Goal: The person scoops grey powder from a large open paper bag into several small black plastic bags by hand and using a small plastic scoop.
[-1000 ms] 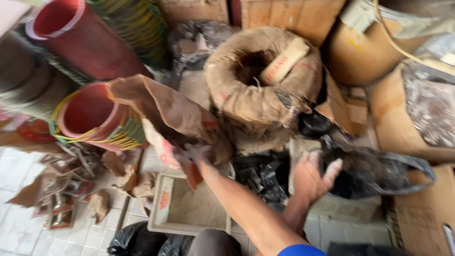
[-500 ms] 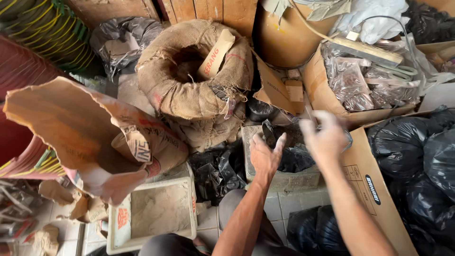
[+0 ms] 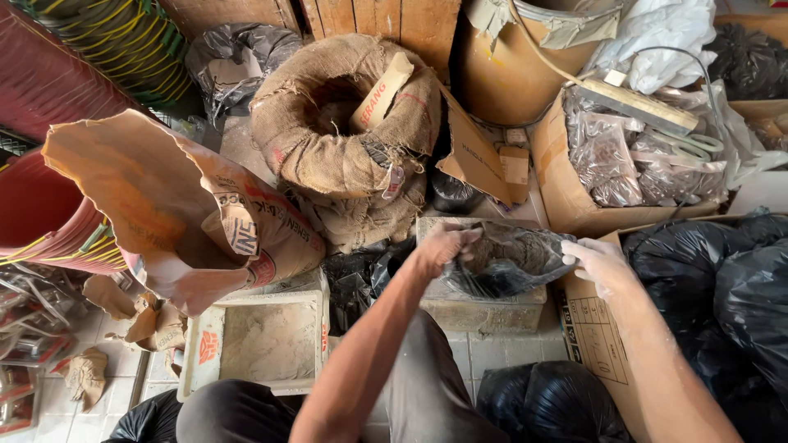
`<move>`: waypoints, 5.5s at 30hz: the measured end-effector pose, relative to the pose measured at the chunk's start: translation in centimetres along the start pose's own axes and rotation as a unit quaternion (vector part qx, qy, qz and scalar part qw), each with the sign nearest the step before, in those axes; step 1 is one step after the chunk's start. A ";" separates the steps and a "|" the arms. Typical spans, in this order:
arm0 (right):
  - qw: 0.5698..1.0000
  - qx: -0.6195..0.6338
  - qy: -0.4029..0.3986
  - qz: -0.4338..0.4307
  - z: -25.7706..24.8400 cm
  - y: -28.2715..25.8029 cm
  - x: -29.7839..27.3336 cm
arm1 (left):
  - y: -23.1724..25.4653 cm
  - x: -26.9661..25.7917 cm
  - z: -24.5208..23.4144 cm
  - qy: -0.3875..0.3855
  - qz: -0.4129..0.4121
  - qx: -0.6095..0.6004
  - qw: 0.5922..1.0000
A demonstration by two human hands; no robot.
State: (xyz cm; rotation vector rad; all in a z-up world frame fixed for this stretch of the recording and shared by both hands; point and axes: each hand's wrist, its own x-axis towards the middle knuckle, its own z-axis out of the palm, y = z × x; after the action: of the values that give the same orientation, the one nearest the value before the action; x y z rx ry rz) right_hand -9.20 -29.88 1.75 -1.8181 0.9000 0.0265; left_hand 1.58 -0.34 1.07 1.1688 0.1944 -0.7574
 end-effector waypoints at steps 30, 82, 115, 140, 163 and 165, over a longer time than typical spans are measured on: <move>0.979 -0.042 -0.118 -0.159 8.7 -12.1 -11.2 | 5.0 6.8 8.4 -0.246 0.034 0.419 0.873; 0.882 -0.154 0.009 -0.445 11.4 6.8 -4.7 | -8.8 13.4 -1.3 -0.064 -0.034 0.278 0.958; 0.960 0.203 -0.082 -0.176 11.9 10.2 -7.3 | -2.4 8.8 2.0 -0.064 0.056 0.299 0.950; 0.979 0.177 0.053 -0.091 14.2 6.8 -0.8 | -6.4 10.0 1.4 -0.217 0.143 0.606 0.752; 0.884 0.400 -0.211 0.116 13.5 11.3 2.9 | -5.2 7.1 3.2 -0.193 0.293 0.621 0.701; 0.868 0.425 -0.238 0.096 12.9 10.4 2.1 | -4.6 7.7 3.4 -0.131 0.274 0.612 0.730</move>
State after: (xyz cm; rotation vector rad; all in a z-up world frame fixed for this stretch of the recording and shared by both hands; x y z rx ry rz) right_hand -8.88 -22.29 -13.13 -0.8295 0.5835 0.1710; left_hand 3.62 -7.49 -4.95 2.1875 -1.0312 -0.4434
